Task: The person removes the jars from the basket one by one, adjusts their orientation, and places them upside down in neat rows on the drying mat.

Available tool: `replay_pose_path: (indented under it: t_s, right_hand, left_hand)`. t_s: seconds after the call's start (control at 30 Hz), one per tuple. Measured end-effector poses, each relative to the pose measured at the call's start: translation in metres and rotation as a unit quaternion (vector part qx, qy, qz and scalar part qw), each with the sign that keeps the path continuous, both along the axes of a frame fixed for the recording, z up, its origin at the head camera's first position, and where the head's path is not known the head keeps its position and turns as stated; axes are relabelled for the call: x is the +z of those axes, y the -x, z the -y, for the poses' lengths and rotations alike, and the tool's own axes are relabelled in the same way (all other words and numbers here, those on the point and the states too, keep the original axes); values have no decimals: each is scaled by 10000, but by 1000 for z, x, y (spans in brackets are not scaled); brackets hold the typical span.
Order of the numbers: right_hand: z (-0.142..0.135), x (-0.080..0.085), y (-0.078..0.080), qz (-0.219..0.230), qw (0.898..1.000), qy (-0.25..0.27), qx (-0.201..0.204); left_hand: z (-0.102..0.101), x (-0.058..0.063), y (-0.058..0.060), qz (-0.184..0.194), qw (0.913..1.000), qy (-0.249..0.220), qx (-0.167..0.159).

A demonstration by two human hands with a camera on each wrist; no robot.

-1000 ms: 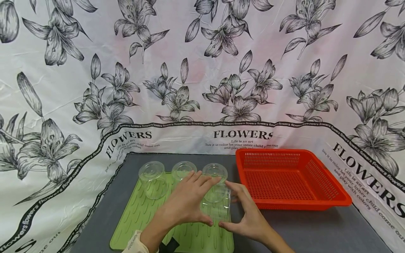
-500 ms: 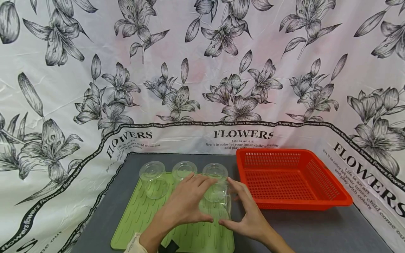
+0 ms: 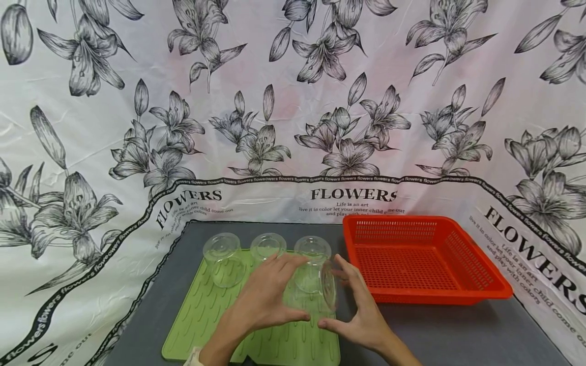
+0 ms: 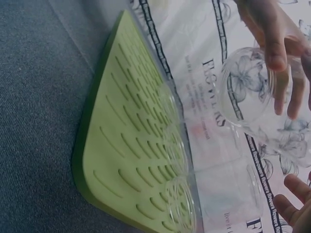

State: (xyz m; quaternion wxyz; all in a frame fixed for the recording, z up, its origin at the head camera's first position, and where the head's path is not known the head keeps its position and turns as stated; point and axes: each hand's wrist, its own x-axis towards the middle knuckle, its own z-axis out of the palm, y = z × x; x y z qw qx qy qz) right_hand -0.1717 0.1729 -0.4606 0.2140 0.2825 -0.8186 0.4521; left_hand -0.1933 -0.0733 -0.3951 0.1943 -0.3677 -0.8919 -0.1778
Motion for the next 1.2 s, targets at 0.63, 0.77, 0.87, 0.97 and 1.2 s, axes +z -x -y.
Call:
replay_pose_path:
  t_s: [0.63,0.77,0.87,0.97,1.2]
  right_hand:
    - [5,1,2,713,9912,958,572]
    - [10,5,2,847,9849,1250,852]
    - [12,6,3,850,9807,1428,1028]
    - [14,8,4,830,9778,1544,1149]
    - [16,11,4,940,9717,1669,1380]
  left_hand:
    - [5,-16,-5,1527,9783,-1402,28]
    - [4,-17,-5,1747,9704,-1668,-9]
    - [4,-19,-6,1852,9653,-1837,-77]
    - [4,-21,-6,1913,9612,-1979,-153]
    - [5,-25,-6,1940,9549,-2209,-402]
